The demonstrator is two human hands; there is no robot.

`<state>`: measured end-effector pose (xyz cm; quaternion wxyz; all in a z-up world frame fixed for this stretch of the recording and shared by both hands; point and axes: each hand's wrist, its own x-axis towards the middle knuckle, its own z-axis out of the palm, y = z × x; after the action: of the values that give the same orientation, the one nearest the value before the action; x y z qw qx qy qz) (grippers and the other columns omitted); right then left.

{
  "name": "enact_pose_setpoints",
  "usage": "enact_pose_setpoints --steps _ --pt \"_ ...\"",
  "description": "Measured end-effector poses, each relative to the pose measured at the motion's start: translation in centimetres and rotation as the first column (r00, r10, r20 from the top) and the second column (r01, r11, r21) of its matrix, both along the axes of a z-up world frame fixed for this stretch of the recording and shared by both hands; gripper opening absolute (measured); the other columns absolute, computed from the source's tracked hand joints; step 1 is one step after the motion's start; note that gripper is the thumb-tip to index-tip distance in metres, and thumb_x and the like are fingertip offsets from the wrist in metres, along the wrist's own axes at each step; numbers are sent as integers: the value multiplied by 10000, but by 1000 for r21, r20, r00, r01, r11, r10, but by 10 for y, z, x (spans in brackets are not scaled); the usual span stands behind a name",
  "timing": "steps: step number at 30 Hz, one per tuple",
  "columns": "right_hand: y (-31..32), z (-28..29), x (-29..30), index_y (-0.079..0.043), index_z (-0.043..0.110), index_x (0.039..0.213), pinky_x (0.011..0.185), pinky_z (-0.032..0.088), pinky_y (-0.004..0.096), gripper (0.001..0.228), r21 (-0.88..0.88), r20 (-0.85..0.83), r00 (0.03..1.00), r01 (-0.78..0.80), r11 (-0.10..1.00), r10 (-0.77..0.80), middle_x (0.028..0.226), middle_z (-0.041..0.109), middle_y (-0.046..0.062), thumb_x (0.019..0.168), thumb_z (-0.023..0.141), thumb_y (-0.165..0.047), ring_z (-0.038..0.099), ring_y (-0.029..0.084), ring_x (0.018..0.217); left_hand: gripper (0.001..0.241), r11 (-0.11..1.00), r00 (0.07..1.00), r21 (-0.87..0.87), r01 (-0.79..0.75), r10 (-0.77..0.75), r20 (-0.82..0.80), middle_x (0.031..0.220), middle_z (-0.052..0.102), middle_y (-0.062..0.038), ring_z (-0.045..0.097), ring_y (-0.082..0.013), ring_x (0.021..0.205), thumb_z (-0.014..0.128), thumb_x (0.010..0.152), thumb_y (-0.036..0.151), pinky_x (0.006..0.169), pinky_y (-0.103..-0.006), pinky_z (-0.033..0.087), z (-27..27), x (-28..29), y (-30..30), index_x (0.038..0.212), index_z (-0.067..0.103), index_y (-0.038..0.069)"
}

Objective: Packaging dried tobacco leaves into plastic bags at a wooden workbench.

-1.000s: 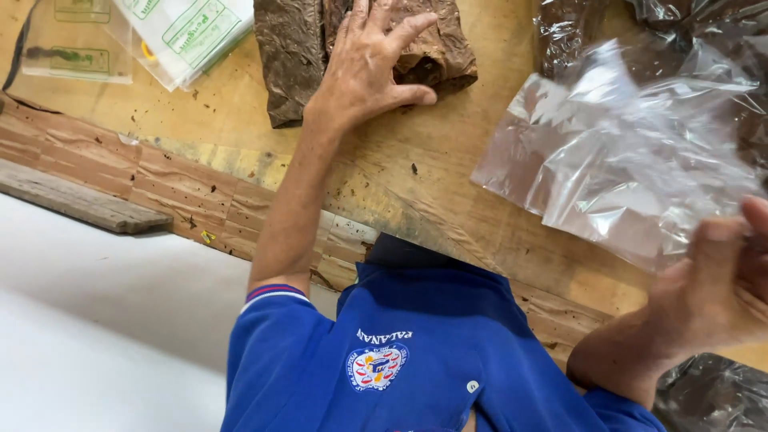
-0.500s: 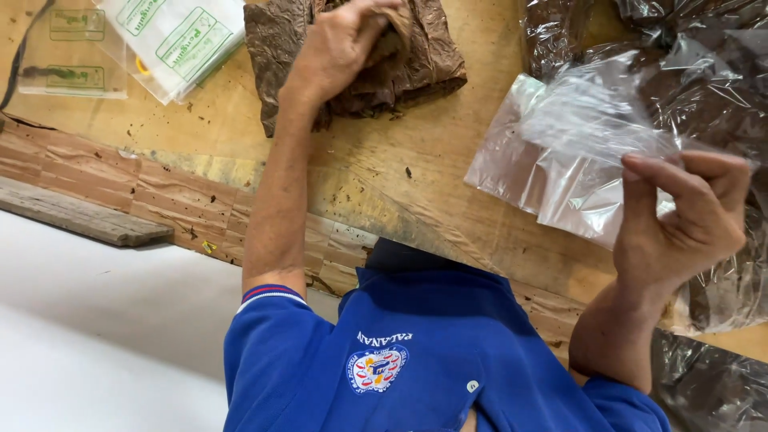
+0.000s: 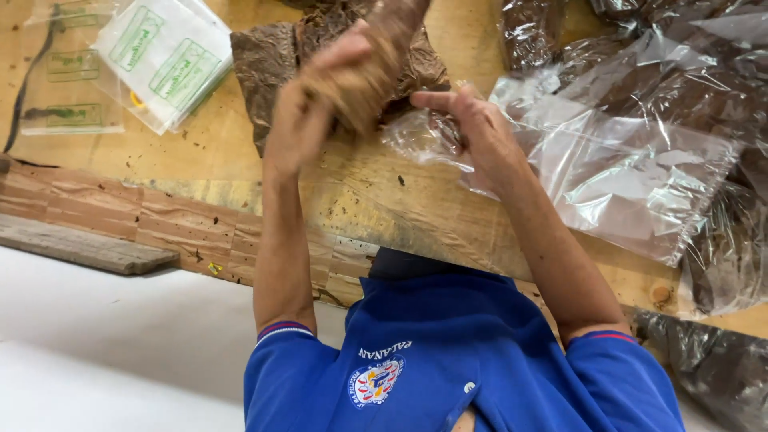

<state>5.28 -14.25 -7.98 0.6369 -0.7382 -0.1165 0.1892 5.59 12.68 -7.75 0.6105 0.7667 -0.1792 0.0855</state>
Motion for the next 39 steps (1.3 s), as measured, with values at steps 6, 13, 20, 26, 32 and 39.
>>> enact_pose_setpoints --steps 6,13,20,26,32,39 --pt "-15 -11 -8 -13 689 1227 1010 620 391 479 507 -367 929 233 830 -37 1265 718 131 846 831 -267 698 278 1181 637 849 812 229 476 -525 254 1784 159 -123 56 -388 1711 636 1086 315 1434 -771 184 5 -42 -40 1656 361 245" --pt "-23 16 -36 -48 699 1156 925 594 323 218 426 -59 998 34 904 -9 1065 694 41 975 753 -156 658 145 1011 864 973 972 -83 215 -221 -75 1461 559 -155 652 -319 1310 842 830 477 1047 -523 581 0 -57 -62 1505 420 142" --pt "-49 8 -44 -48 723 1042 685 501 192 241 132 70 995 -75 988 66 806 618 -6 859 878 -23 557 43 741 346 898 926 -423 121 -256 -277 1065 765 -101 705 -109 920 806 920 -33 783 -277 628 -14 -73 -48 1238 694 45" --pt "-49 12 -43 -47 630 905 550 334 180 233 -216 283 953 -47 975 108 720 501 -12 1016 810 -147 391 60 619 345 977 986 -177 -120 96 -139 1238 664 -106 664 -229 1148 709 1029 122 1003 -339 613 1 -118 14 1329 589 -2" --pt "-29 18 -39 34 735 1094 528 461 214 138 -169 453 891 118 979 -29 736 650 78 1143 682 -82 560 112 556 247 886 937 308 -348 339 83 671 598 -49 491 -132 535 796 967 54 515 -298 417 11 -175 0 818 598 54" --pt "-14 36 -44 56 756 1125 693 485 243 133 -147 542 840 129 981 -29 970 704 126 1114 716 -71 609 154 828 509 784 981 589 -195 153 120 1432 683 -52 712 -171 1242 636 990 32 953 -338 593 0 -175 -57 1485 542 102"
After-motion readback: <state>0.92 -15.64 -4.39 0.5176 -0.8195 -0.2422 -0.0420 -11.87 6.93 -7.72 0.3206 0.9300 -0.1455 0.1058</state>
